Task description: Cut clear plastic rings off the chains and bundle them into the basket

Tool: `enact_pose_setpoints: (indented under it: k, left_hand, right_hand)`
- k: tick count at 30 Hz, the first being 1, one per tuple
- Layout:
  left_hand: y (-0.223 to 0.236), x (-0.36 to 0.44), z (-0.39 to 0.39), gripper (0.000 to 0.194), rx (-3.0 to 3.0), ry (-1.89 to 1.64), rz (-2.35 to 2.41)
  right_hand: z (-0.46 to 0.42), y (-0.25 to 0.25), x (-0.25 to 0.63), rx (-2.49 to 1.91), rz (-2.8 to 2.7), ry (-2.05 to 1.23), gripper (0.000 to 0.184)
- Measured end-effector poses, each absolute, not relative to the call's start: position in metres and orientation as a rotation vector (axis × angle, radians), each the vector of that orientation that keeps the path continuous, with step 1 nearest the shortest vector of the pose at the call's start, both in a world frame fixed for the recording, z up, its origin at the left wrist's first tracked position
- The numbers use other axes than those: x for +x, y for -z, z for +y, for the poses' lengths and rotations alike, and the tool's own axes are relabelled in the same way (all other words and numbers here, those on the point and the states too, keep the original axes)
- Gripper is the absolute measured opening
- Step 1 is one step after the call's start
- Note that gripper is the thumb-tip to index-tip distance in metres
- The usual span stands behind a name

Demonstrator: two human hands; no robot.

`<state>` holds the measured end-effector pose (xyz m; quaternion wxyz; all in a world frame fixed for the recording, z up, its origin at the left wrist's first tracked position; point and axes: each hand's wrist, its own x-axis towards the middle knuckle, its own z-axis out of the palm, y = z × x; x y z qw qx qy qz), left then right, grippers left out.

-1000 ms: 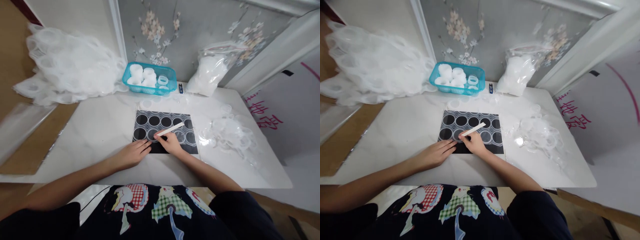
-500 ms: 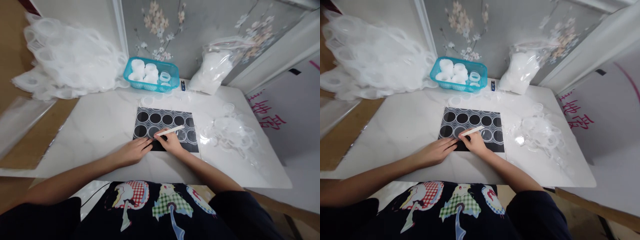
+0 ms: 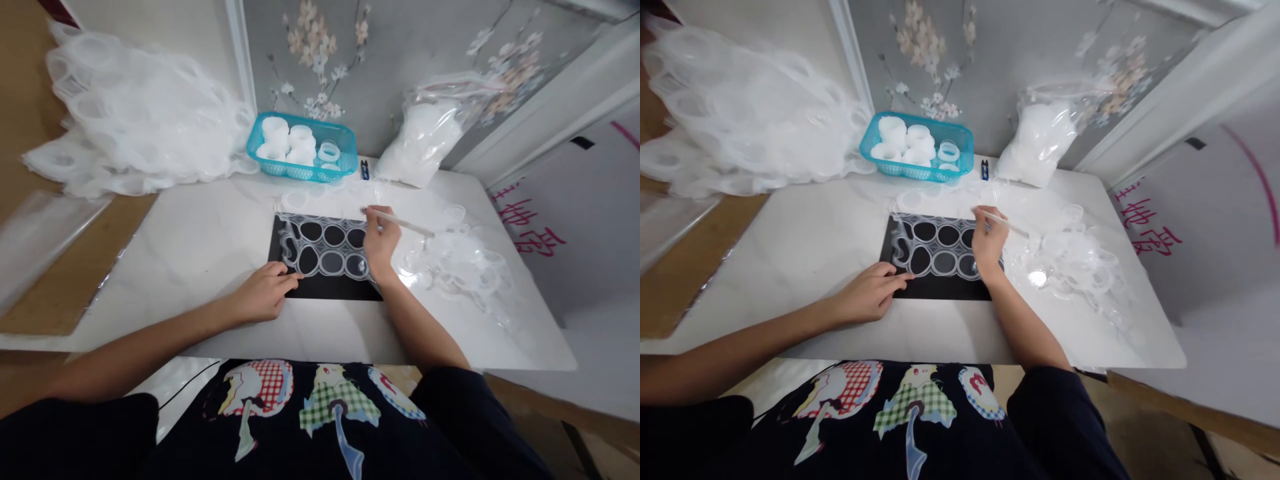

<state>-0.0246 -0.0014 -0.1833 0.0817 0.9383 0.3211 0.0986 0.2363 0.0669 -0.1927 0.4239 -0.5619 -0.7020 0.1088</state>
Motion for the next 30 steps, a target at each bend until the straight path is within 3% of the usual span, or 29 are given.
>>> enact_pose_setpoints:
  k: [3, 9, 16, 21, 30]
  left_hand:
    - [0.179, -0.018, -0.002, 0.02, 2.885, -0.32, 0.87]
    - [0.191, 0.019, 0.001, 0.021, 3.099, -0.377, 0.606]
    - [0.202, 0.035, 0.004, 0.023, 3.092, -0.364, 0.589]
    - [0.203, 0.034, 0.003, 0.024, 3.088, -0.392, 0.616]
    - [0.204, 0.034, 0.008, 0.011, 2.791, -0.451, 0.768]
  right_hand:
    - [0.049, 0.199, 0.25, -1.382, -1.764, -0.246, 0.021]
    - [0.006, 0.225, 0.251, -1.296, -1.847, -0.654, 0.016]
    - [0.012, 0.224, 0.252, -1.315, -1.917, -0.66, 0.014]
    - [0.008, 0.227, 0.252, -1.336, -1.979, -0.569, 0.015]
    - [0.016, 0.212, 0.252, -1.253, -2.261, -0.046, 0.021]
